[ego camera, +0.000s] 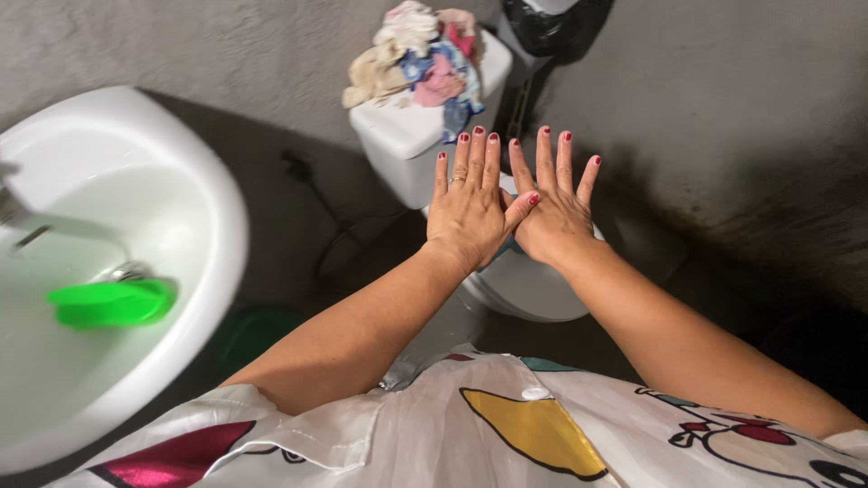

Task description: The person rinses a green scrub brush under running water, then uses a blue scoop to pour water onto the toilet seat and tank. They scrub the toilet tank and seat with the brush, repeatedly rinsing the brush and adding water from the scoop. The person also moves a pile of clothes from the tank to the sink.

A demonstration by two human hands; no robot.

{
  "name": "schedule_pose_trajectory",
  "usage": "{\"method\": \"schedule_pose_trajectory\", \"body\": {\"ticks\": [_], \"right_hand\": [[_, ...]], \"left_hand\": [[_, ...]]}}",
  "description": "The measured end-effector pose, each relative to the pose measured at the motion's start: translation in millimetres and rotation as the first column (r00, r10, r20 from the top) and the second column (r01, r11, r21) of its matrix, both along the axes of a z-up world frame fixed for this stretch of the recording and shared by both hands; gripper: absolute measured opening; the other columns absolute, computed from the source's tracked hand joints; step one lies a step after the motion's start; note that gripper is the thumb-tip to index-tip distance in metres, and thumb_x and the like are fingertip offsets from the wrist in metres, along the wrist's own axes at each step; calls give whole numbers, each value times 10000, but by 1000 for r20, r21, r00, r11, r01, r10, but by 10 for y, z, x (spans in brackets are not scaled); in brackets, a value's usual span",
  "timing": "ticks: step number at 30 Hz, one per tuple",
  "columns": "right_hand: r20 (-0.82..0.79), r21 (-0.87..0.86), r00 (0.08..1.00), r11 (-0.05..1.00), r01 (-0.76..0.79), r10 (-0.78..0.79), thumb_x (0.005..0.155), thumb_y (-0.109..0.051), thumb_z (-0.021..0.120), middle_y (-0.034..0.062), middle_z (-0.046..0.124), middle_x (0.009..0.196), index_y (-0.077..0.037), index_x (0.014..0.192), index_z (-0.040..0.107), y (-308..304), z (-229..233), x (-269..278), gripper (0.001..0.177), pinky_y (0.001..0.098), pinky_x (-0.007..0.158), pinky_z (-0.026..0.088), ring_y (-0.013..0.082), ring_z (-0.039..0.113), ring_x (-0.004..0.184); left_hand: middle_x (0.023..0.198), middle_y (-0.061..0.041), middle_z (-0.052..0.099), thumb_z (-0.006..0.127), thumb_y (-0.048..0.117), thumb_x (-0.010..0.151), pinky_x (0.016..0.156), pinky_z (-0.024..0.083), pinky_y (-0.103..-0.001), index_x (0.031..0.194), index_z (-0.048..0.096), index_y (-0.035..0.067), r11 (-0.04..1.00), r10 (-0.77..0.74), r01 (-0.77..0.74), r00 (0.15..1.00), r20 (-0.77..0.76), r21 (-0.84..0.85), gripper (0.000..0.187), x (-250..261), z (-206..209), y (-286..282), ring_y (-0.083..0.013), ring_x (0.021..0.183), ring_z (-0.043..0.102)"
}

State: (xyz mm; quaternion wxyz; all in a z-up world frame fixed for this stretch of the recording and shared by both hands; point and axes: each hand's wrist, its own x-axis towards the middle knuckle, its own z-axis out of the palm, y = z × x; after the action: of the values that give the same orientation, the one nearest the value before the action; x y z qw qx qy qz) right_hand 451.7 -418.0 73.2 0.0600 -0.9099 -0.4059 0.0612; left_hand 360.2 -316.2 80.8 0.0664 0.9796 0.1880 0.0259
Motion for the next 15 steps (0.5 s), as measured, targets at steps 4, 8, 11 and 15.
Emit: {"method": "schedule_pose_trajectory", "body": {"ticks": [4, 8, 11, 15], "right_hand": [[9, -18, 999, 999, 40, -40, 1010, -578, 305, 130, -115, 1692, -228, 1631, 83, -242, -99, 304, 747, 675, 1161, -130, 350, -181, 1538], [13, -15, 997, 997, 74, -74, 1006, -571, 320, 126, -98, 1700, -225, 1635, 97, -487, -229, 581, 752, 664, 1174, -109, 347, -154, 1548], [22, -31, 993, 992, 119, -118, 1007, -576, 324, 142, -87, 1702, -214, 1636, 107, -649, -392, 744, 757, 660, 1183, -91, 348, -130, 1556], [0, -63, 984, 982, 179, -179, 1025, -593, 289, 170, -101, 1681, -202, 1624, 92, -805, -607, 930, 742, 668, 1173, -81, 367, -136, 1536]], "left_hand": [[1695, -176, -16, 136, 730, 980, 1233, 8, -515, 1610, 11, 29, 999, -45, 45, 999, -17, 20, 951, 336, -94, -175, -318, 1558, -61], [1699, -163, -11, 148, 745, 967, 1238, 10, -499, 1613, 15, 33, 997, -80, 80, 996, -28, 3, 970, 617, -199, -351, -306, 1563, -51], [1699, -157, -9, 164, 724, 976, 1243, 6, -492, 1614, 19, 31, 993, -118, 118, 992, -49, -5, 953, 758, -334, -412, -297, 1564, -48], [1688, -154, 11, 209, 598, 1033, 1249, 6, -491, 1608, 33, 37, 982, -186, 186, 982, -20, -14, 823, 966, -558, -347, -288, 1560, -34]]}}
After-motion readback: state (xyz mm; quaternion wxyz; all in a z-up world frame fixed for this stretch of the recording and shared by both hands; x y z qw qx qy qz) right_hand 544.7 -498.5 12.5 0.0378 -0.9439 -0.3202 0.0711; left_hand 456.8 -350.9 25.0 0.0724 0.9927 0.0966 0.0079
